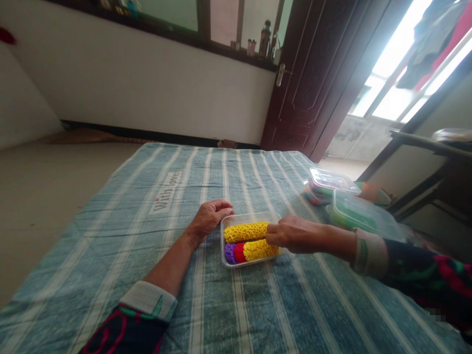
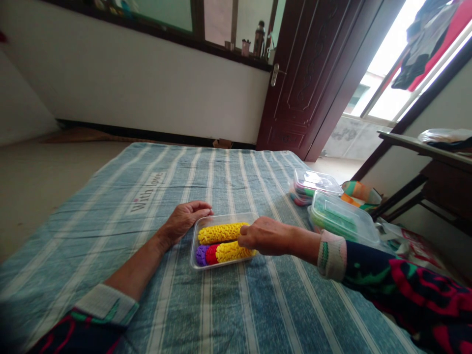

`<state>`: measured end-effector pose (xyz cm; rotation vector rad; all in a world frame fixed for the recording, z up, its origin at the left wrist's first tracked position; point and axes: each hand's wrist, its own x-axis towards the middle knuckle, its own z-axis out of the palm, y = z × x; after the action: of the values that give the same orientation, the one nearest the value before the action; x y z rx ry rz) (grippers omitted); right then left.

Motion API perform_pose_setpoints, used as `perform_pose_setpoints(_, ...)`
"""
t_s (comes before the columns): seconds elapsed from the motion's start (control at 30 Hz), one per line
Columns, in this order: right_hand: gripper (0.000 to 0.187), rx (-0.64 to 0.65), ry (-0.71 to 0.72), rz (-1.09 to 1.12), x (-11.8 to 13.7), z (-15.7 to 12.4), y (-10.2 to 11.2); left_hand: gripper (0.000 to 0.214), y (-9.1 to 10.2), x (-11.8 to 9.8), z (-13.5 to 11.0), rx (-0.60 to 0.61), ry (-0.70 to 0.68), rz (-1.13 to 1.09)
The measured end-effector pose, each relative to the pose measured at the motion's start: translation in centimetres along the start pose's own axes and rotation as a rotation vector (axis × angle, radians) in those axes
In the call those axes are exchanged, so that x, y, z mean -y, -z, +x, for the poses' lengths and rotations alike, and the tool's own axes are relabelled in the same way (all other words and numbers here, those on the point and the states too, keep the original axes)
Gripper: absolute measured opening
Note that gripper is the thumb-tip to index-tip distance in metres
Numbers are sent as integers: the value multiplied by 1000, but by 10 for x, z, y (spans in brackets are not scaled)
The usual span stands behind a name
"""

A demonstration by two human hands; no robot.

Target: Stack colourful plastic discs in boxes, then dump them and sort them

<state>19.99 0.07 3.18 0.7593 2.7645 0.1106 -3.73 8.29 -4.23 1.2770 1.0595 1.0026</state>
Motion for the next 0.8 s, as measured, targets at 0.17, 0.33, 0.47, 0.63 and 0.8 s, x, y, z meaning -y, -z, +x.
perform_pose_setpoints(0.17,16,-41,-15,7,-1,-2,-3,24,0,-1,-1,6,-1,-4)
perform_pose_setpoints(0.33,14,-67,-1,5,-1,-1,-6,26,0,-3,-1,0,-2,11)
perform_pose_setpoints(0.47,15,-79,-6,3,0,-1,-9,28,0,-4,-1,-6,1,24)
perform_pose_setpoints(0.63,15,-94,-14,11,1,-2,-11,28,-1,-5,-3,-9,-1,33)
perform_pose_setpoints(0.8,17,-93,-41,38,3,-2,-13,28,-1,-5,-2,-15,6,35)
